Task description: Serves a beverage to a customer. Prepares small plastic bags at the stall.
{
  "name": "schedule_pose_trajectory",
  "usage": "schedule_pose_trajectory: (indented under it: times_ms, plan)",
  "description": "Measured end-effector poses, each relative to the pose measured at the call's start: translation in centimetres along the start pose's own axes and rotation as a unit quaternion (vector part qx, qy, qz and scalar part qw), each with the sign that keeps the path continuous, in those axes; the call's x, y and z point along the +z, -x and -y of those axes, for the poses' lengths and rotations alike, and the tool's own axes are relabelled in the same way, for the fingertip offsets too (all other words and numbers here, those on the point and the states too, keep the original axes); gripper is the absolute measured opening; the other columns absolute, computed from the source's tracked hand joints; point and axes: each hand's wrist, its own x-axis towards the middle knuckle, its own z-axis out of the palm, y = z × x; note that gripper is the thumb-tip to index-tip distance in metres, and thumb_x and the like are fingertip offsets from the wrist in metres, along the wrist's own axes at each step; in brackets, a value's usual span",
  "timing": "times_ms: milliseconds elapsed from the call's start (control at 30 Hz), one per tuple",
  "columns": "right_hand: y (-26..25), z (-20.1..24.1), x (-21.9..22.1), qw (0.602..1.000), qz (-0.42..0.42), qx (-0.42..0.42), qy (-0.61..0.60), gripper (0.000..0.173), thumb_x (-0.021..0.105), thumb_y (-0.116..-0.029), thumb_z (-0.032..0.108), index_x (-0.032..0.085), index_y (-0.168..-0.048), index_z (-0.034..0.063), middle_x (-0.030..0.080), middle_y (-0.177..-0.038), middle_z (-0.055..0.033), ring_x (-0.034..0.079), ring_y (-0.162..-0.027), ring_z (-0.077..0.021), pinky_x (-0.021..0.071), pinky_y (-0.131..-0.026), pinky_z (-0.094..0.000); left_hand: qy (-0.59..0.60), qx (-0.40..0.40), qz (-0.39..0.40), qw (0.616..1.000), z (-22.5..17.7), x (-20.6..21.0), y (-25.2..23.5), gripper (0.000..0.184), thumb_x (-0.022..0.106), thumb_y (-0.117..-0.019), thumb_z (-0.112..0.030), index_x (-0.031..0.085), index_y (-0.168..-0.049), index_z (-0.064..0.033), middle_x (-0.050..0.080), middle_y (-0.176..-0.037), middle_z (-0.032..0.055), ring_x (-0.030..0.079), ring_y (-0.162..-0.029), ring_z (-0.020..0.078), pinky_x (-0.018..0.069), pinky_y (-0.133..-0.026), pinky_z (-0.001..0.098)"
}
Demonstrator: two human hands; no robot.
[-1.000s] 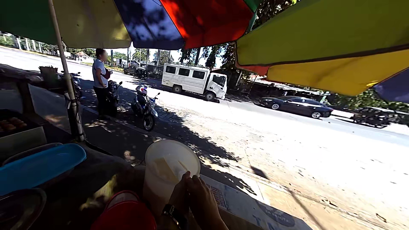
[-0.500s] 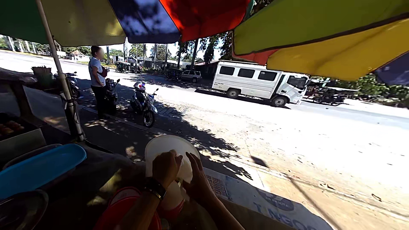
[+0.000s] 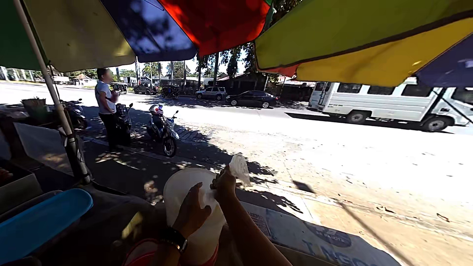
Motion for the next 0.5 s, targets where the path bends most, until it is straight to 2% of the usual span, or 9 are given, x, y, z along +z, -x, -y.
schedule_pose_trajectory:
  times_ms: [67,133,167,233,267,333,400,433,500]
  plan:
    - [0.1,-0.3,-0.4,0.995,0.020,0.082,-0.054,0.047,0.029,-0.1129,0.042,0.035,-0.075,0.0150,0.025,-0.049,0.0040,0.026,-0.036,-0.0092,0.0298,-0.037,-0.0242,-0.019,0.022,0.011,1.000,1.5,1.9,-0.7,0.073,0.071,-0.0945,-0.030,0.040,-0.153,-0.0001,0.046,-0.154,0.0209,0.044,-0.144,0.0297,0.0329,-0.121,0.0419]
    - [0.5,-0.2,-0.9,0.991,0.033,0.106,-0.080,0.046,0.031,-0.1129,0.037,0.036,-0.073,0.0148,0.027,-0.047,0.0041,0.027,-0.034,-0.0077,0.0297,-0.036,-0.0218,-0.035,0.058,-0.019,0.998,2.2,3.7,-0.8,0.063,0.063,-0.1005,-0.031,0.044,-0.149,0.0037,0.051,-0.149,0.0224,0.046,-0.142,0.0321,0.0296,-0.122,0.0443]
    - [1.1,0.2,-0.9,0.993,0.037,0.094,-0.068,0.044,0.032,-0.1131,0.037,0.038,-0.076,0.0131,0.031,-0.048,0.0034,0.031,-0.035,-0.0076,0.0334,-0.036,-0.0214,-0.049,0.086,-0.056,0.994,2.6,4.6,-0.7,0.053,0.059,-0.1029,-0.028,0.052,-0.143,0.0059,0.057,-0.142,0.0231,0.051,-0.138,0.0341,0.0305,-0.122,0.0462]
    - [2.6,1.6,-0.9,0.997,0.066,0.030,0.016,0.040,0.037,-0.1132,0.031,0.046,-0.083,0.0071,0.042,-0.057,-0.0010,0.046,-0.045,-0.0117,0.0469,-0.049,-0.0259,-0.078,0.136,-0.160,0.974,3.1,6.6,-0.6,0.032,0.055,-0.1037,-0.017,0.069,-0.117,0.0088,0.071,-0.116,0.0247,0.066,-0.117,0.0382,0.0454,-0.110,0.0489]
    - [3.3,2.1,-1.1,0.993,0.088,-0.018,0.076,0.036,0.039,-0.1129,0.023,0.052,-0.086,0.0034,0.049,-0.062,-0.0034,0.054,-0.053,-0.0133,0.0518,-0.057,-0.0277,-0.085,0.142,-0.192,0.967,3.1,7.4,-0.6,0.029,0.055,-0.1031,-0.014,0.072,-0.109,0.0095,0.073,-0.108,0.0250,0.069,-0.110,0.0392,0.0495,-0.105,0.0493]
    - [3.9,2.6,-2.3,0.966,0.131,-0.109,0.196,0.030,0.039,-0.1113,0.013,0.059,-0.094,-0.0003,0.057,-0.073,-0.0052,0.057,-0.067,-0.0138,0.0482,-0.068,-0.0290,-0.091,0.117,-0.198,0.969,2.1,8.3,-0.7,0.028,0.054,-0.1028,-0.011,0.073,-0.104,0.0100,0.073,-0.100,0.0241,0.071,-0.102,0.0384,0.0519,-0.099,0.0487]
    - [3.9,3.6,-3.9,0.940,0.132,-0.155,0.275,0.029,0.038,-0.1109,0.011,0.061,-0.099,-0.0020,0.057,-0.080,-0.0068,0.055,-0.075,-0.0148,0.0462,-0.073,-0.0317,-0.095,0.071,-0.192,0.974,0.5,8.5,-1.4,0.033,0.049,-0.1056,-0.016,0.073,-0.099,0.0059,0.073,-0.090,0.0182,0.072,-0.091,0.0319,0.0543,-0.091,0.0455]
    - [4.1,4.4,-4.6,0.933,0.124,-0.147,0.305,0.029,0.038,-0.1113,0.012,0.062,-0.104,-0.0037,0.058,-0.086,-0.0097,0.055,-0.078,-0.0165,0.0459,-0.074,-0.0332,-0.090,0.027,-0.174,0.980,-0.8,8.0,-1.8,0.040,0.043,-0.1093,-0.021,0.072,-0.101,0.0053,0.072,-0.090,0.0182,0.071,-0.091,0.0315,0.0534,-0.090,0.0463]
    - [4.5,5.9,-5.5,0.925,0.127,-0.077,0.350,0.031,0.037,-0.1129,0.018,0.061,-0.118,-0.0015,0.060,-0.097,-0.0115,0.054,-0.079,-0.0174,0.0452,-0.071,-0.0344,-0.064,-0.056,-0.122,0.989,-3.6,6.0,-2.8,0.051,0.031,-0.1133,-0.027,0.068,-0.116,0.0068,0.070,-0.106,0.0250,0.067,-0.105,0.0378,0.0486,-0.097,0.0522]
